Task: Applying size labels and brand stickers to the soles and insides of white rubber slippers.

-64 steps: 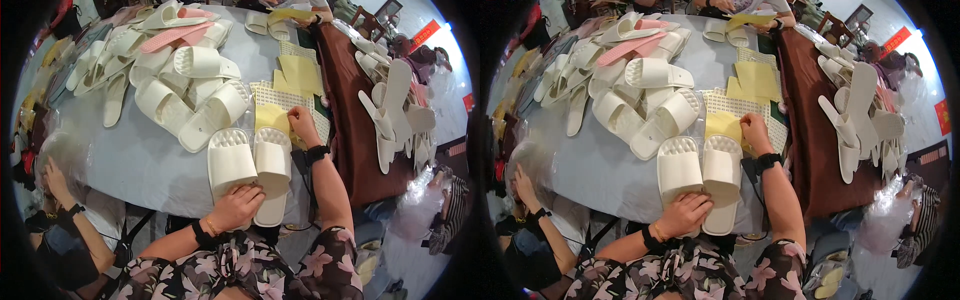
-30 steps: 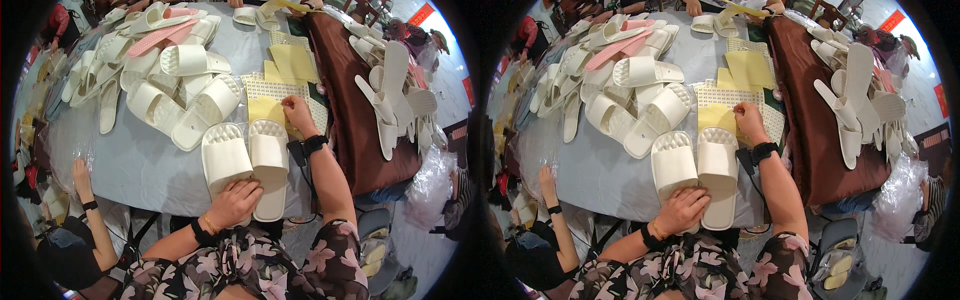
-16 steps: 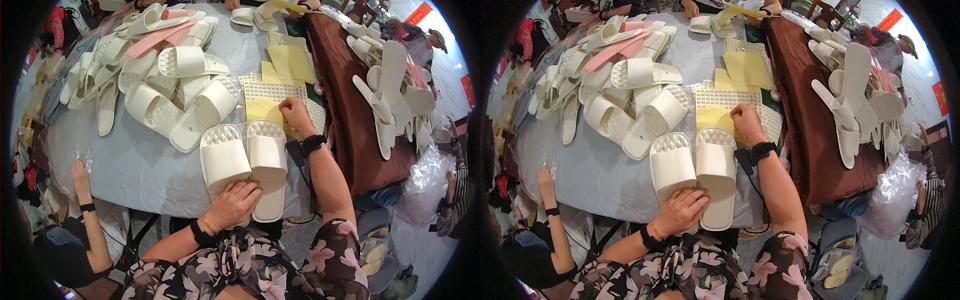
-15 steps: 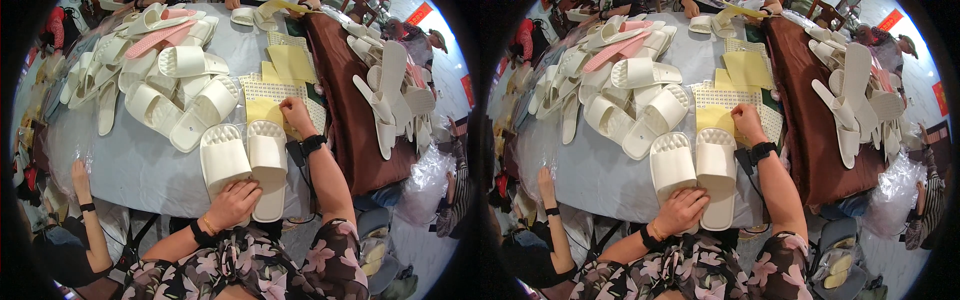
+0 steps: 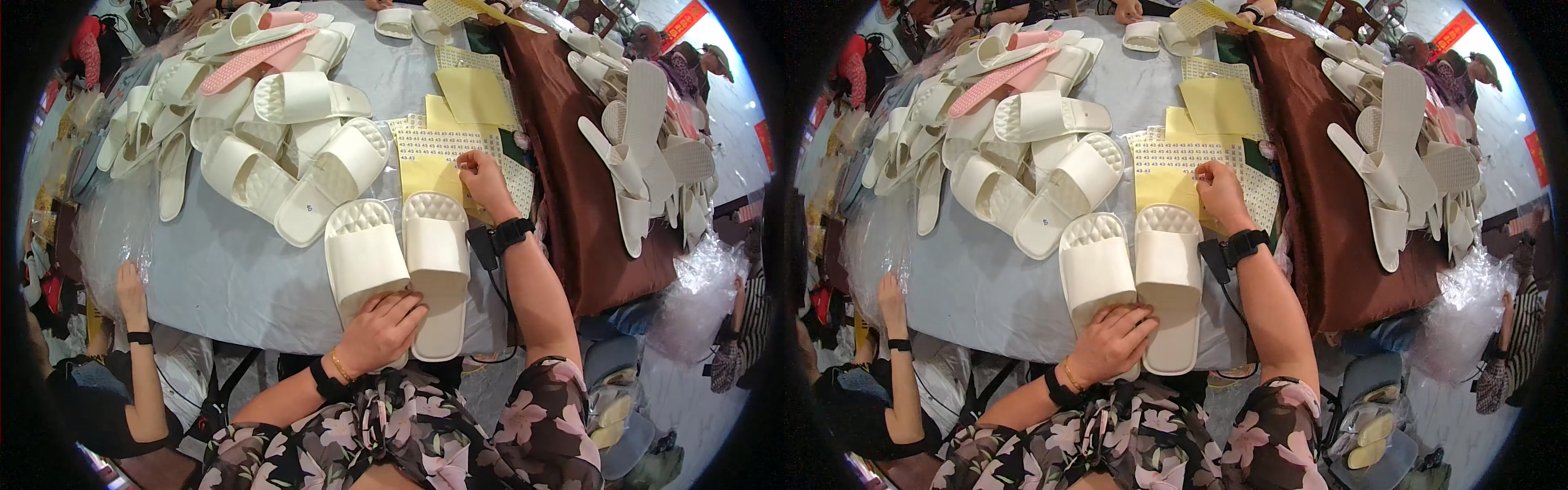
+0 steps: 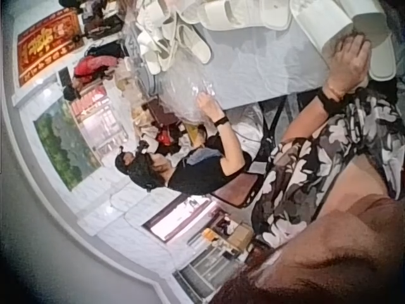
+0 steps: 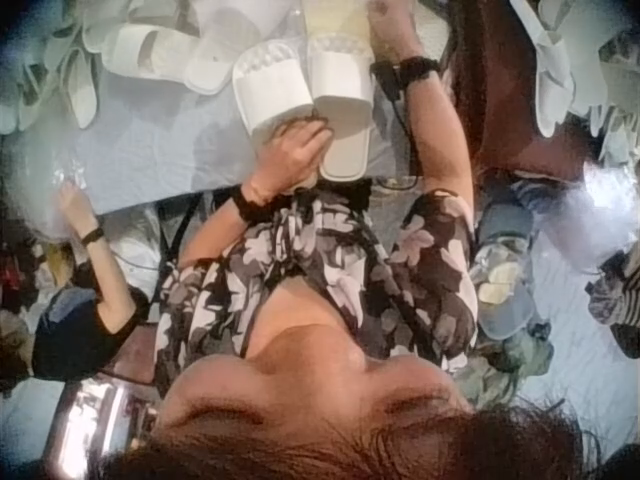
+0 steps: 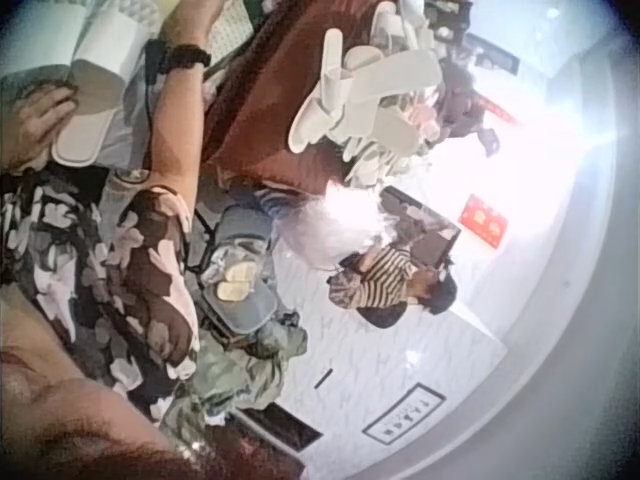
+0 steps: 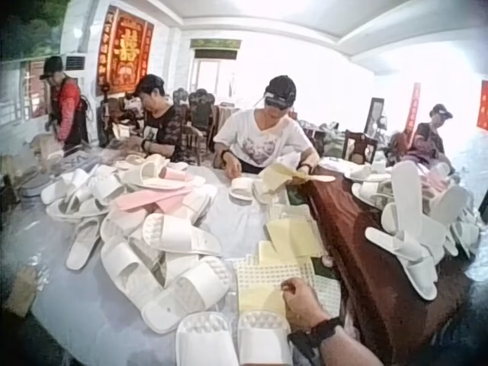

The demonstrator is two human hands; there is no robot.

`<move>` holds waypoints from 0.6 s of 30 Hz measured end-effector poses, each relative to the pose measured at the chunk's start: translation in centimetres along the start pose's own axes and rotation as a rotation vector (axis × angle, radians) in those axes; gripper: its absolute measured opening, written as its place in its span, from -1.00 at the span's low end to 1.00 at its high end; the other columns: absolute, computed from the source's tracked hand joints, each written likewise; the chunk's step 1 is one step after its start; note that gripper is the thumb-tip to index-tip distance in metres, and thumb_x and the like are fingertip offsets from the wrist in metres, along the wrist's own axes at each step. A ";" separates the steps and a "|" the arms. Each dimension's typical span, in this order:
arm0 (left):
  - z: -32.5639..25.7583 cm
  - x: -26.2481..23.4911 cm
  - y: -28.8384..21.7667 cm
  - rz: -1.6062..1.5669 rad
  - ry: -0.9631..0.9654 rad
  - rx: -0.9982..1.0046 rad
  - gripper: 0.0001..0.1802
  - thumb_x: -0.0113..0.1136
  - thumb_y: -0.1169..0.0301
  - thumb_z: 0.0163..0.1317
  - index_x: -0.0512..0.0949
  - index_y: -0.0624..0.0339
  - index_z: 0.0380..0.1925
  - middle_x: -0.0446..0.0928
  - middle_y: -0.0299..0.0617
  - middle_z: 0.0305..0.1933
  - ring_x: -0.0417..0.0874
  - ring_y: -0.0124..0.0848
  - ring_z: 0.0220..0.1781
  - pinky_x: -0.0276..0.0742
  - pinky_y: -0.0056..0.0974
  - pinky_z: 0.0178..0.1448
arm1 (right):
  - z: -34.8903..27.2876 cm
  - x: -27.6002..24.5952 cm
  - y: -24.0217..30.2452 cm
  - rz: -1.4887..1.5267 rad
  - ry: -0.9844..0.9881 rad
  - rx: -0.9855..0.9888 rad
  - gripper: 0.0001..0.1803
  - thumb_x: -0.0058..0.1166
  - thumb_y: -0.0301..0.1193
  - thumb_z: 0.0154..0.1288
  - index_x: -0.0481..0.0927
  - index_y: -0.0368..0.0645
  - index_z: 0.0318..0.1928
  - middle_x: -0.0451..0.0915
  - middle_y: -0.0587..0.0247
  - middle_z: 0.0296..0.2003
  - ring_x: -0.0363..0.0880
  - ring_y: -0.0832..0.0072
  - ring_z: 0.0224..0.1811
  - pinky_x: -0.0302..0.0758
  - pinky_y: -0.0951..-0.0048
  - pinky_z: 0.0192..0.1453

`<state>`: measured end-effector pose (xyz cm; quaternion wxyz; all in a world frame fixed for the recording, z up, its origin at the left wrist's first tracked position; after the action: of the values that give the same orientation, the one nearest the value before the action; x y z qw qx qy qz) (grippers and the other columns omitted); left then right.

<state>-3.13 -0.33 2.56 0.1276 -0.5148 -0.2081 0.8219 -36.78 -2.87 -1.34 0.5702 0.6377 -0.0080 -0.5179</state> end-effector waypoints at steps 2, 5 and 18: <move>0.0 0.0 0.0 0.001 0.000 0.006 -0.67 0.25 0.38 0.14 0.57 0.12 -0.06 0.55 -0.21 0.07 0.57 -0.26 0.07 0.40 -0.17 0.21 | 0.1 0.2 -0.2 -0.017 0.077 -0.022 -0.88 0.16 -0.56 0.12 0.66 -0.29 -0.29 0.63 0.04 -0.38 0.61 0.26 -0.34 0.54 0.30 -0.19; 0.1 -0.1 0.0 -0.002 0.001 0.007 -0.67 0.25 0.39 0.13 0.57 0.12 -0.06 0.55 -0.21 0.07 0.57 -0.25 0.07 0.40 -0.17 0.21 | 0.4 0.4 -0.9 0.094 0.192 0.127 -0.88 0.16 -0.56 0.13 0.64 -0.32 -0.30 0.63 0.03 -0.32 0.62 0.29 -0.32 0.53 0.35 -0.19; -0.3 0.6 0.4 -0.043 -0.010 -0.002 -0.62 0.24 0.39 0.10 0.56 0.09 -0.02 0.53 -0.20 0.07 0.56 -0.20 0.10 0.40 -0.11 0.22 | -4.5 -5.4 4.3 0.474 0.130 0.086 -0.75 0.10 -0.53 0.24 0.52 -0.23 -0.06 0.50 0.40 -0.36 0.43 0.65 -0.40 0.39 0.59 -0.27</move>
<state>-3.13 -0.36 1.82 0.1435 -0.5062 -0.2206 0.8213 -33.76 2.08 4.47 0.6474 0.6736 -0.1426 -0.3268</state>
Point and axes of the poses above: each hand's wrist, its own z-axis towards the middle knuckle, its own x-axis out of the palm, y = z × x, the point moved 3 cm from there along z, towards the middle knuckle
